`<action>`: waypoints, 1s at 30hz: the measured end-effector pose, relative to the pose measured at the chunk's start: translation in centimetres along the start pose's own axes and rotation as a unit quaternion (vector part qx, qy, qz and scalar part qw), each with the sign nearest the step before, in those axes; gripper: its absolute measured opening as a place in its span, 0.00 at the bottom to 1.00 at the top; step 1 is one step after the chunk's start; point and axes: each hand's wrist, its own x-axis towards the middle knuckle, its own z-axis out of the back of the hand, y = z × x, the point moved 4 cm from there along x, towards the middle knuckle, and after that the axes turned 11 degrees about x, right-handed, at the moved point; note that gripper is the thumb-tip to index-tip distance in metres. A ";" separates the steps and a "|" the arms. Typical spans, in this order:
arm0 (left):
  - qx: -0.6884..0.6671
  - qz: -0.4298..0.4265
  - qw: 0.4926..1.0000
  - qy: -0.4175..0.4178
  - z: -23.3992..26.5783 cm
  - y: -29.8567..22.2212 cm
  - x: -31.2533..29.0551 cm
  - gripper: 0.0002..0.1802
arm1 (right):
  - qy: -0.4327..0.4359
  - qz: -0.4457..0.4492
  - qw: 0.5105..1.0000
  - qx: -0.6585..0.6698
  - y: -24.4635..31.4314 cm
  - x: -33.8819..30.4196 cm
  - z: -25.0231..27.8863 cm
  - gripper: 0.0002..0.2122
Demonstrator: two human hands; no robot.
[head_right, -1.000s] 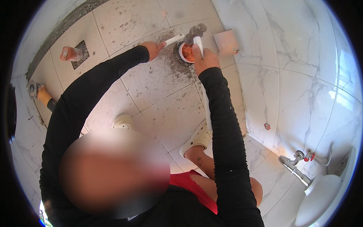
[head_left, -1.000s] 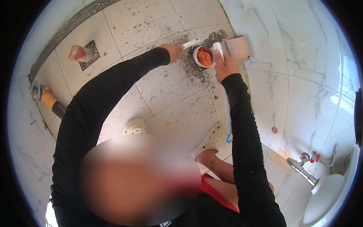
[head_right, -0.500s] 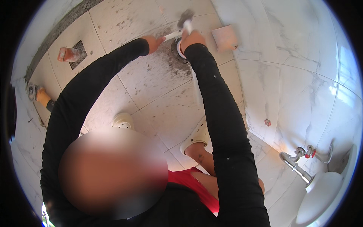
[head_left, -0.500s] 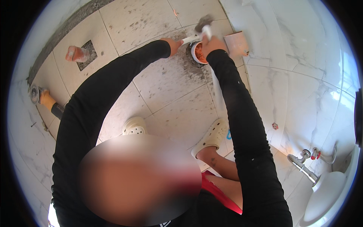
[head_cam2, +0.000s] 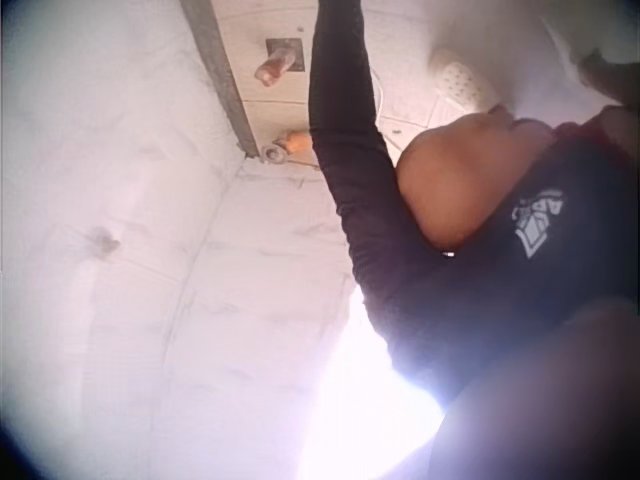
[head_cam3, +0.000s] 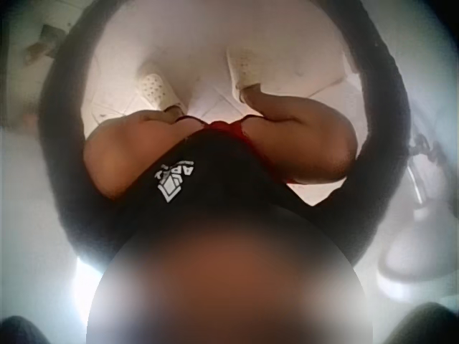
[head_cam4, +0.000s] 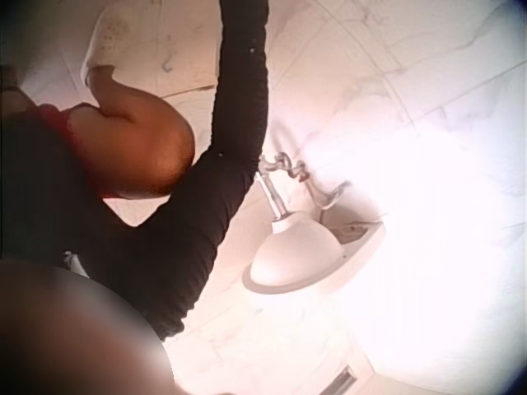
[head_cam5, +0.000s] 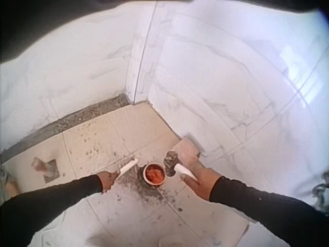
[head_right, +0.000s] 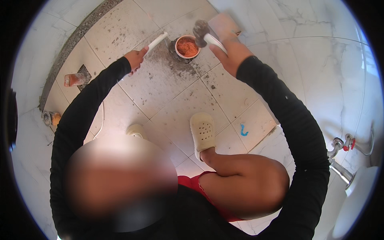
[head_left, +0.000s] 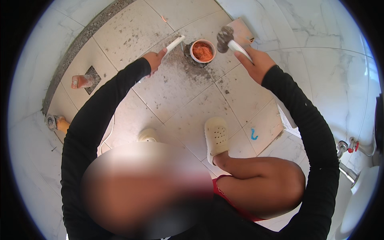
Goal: The person uses a hammer to repeatedly strike a white pipe placed inside a small container on the tiled floor. The person adjusts the pipe and container between strikes and briefly reaches toward a wall-mounted electrical box before resuming hammering.
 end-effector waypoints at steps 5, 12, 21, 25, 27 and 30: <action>0.024 -0.026 0.999 0.016 -3.1 0.1 -1.5 0.46 | 0.047 -0.128 0.987 0.083 -3.5 -4.0 -2.0 0.22; 0.054 -0.073 0.995 -0.049 -6.6 -1.1 -2.0 0.47 | 0.048 -0.156 0.955 0.248 -9.1 -2.0 -10.0 0.23; 0.077 -0.032 0.992 -0.100 -8.2 -3.1 -3.8 0.37 | 0.054 -0.137 0.949 0.279 -7.2 3.9 -9.9 0.26; 0.065 -0.018 0.995 -0.074 -8.0 -3.2 -3.6 0.44 | 0.060 -0.141 0.943 0.296 -6.2 5.9 -9.9 0.26; 0.018 -0.011 0.997 -0.076 -8.4 -2.7 -3.7 0.47 | 0.075 -0.164 0.934 0.309 -6.2 6.1 -10.2 0.25; -0.032 0.001 0.995 -0.099 -9.3 -1.9 -3.7 0.47 | 0.077 -0.146 0.933 0.321 -6.1 6.2 -10.6 0.25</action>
